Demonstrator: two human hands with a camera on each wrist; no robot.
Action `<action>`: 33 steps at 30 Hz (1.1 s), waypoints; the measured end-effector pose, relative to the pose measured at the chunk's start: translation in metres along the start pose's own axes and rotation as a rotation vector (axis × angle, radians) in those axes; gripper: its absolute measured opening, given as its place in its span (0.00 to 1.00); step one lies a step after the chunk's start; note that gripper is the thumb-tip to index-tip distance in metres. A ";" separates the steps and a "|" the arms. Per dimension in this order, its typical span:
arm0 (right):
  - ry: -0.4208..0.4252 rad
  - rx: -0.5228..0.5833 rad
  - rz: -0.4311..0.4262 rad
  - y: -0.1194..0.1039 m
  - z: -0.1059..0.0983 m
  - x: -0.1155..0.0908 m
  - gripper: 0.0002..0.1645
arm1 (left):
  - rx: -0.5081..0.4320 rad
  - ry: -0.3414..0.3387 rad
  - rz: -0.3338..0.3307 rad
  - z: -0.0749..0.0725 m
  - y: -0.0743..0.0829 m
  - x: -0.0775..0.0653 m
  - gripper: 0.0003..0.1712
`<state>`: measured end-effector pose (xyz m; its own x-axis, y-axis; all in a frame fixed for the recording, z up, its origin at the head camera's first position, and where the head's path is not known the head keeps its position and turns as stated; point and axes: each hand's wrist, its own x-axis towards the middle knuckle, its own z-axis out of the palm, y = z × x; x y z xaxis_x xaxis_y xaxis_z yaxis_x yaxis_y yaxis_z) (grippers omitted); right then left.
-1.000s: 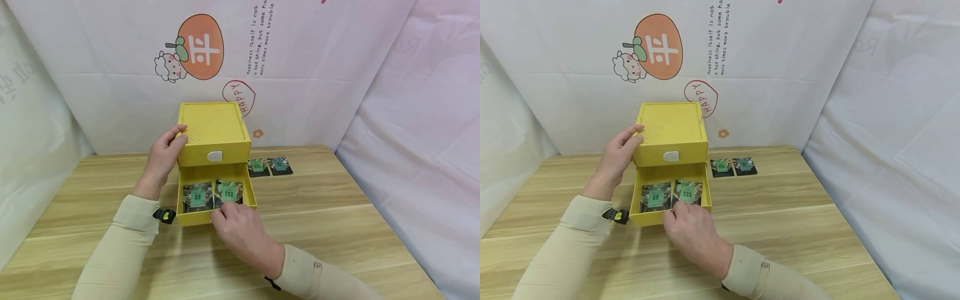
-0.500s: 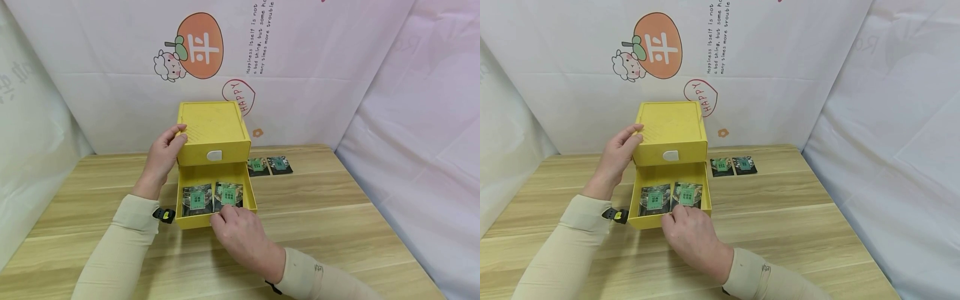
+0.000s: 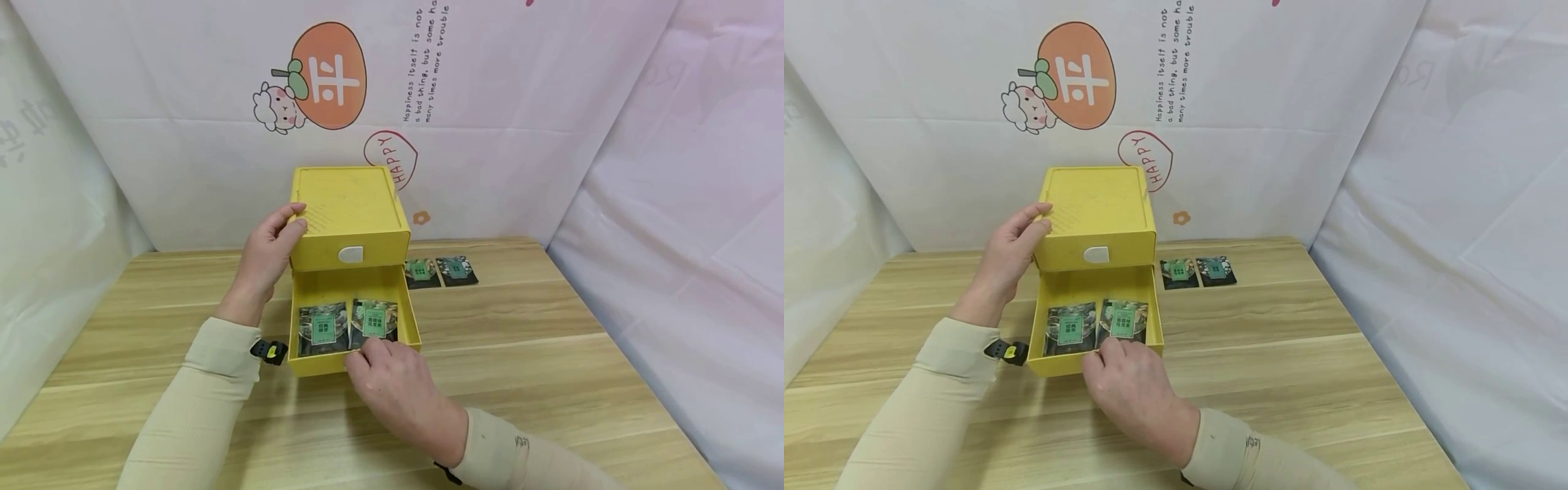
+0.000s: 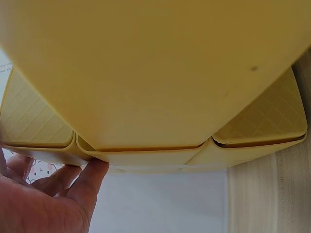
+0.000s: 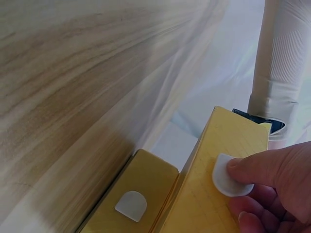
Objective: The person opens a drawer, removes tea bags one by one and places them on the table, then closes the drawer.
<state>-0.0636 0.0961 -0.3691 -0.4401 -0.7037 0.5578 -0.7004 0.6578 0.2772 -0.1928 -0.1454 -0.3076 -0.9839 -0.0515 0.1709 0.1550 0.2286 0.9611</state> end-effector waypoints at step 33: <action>0.114 0.098 0.030 0.002 -0.007 0.004 0.09 | 0.008 0.005 0.011 0.002 0.000 -0.002 0.31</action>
<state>-0.0633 0.0965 -0.3606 -0.3993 -0.6452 0.6514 -0.7415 0.6451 0.1844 -0.1915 -0.1436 -0.3086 -0.9818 -0.0535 0.1824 0.1650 0.2369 0.9574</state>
